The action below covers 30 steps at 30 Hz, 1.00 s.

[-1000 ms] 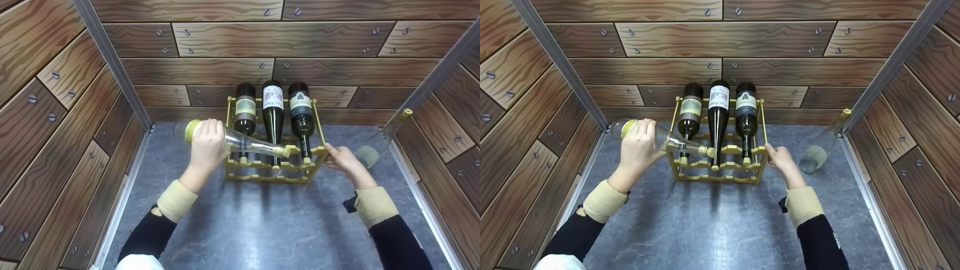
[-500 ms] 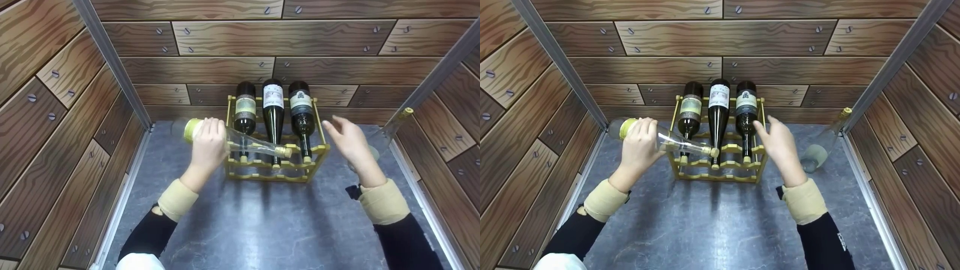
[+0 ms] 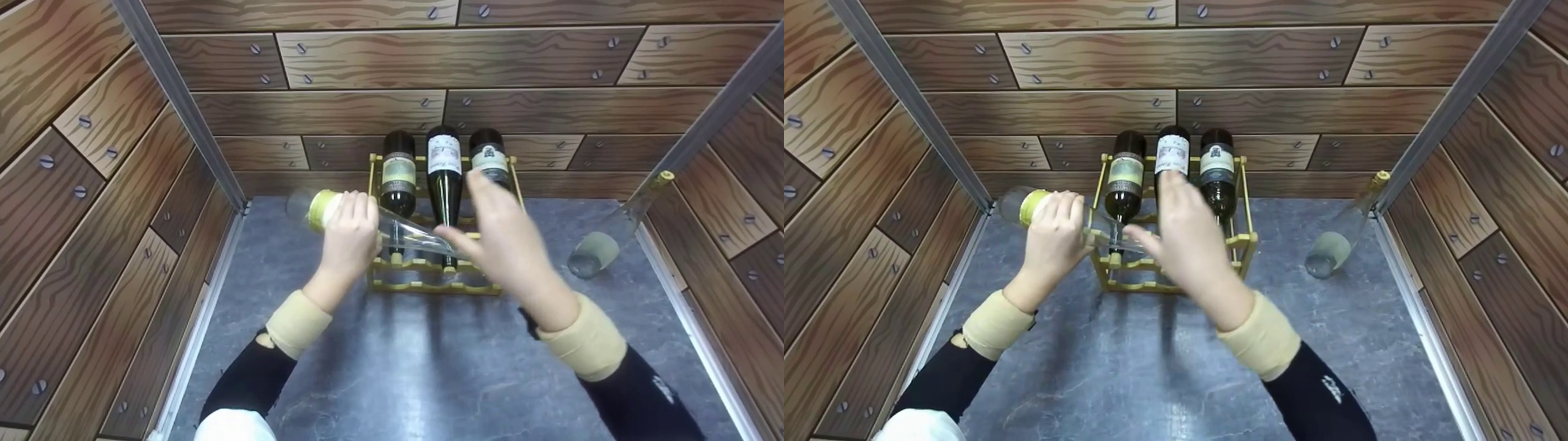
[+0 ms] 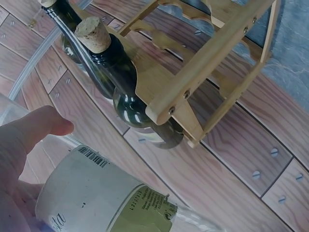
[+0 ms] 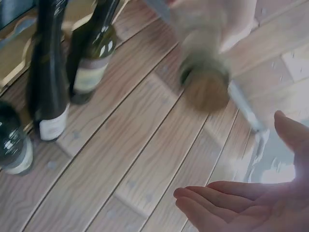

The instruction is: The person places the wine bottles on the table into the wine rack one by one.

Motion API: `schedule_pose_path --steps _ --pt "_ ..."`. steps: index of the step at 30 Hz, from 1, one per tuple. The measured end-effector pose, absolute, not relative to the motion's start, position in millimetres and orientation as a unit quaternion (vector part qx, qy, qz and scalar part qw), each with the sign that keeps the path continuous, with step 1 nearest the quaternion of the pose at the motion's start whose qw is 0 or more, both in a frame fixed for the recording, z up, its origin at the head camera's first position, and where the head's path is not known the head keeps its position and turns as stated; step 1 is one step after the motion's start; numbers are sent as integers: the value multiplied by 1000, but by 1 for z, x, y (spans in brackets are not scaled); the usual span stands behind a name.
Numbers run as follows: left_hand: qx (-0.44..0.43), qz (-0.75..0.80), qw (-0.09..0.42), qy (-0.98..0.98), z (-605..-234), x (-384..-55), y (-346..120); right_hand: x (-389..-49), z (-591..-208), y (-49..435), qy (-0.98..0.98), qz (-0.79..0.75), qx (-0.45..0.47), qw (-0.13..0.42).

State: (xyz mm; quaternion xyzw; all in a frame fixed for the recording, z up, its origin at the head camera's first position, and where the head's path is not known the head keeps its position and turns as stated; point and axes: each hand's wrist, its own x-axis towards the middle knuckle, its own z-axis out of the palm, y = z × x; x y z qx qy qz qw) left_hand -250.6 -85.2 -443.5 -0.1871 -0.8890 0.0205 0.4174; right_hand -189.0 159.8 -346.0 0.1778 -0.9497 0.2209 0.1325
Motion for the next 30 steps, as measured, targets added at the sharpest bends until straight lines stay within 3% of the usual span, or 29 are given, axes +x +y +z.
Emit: schedule_pose_path --steps 9,30 --pt "-192 50 439 -877 -446 -250 -80 -189 -372 127 -948 147 235 158" --pt "-216 74 479 -848 -446 -250 -75 -198 -403 128 -972 74 209 78"
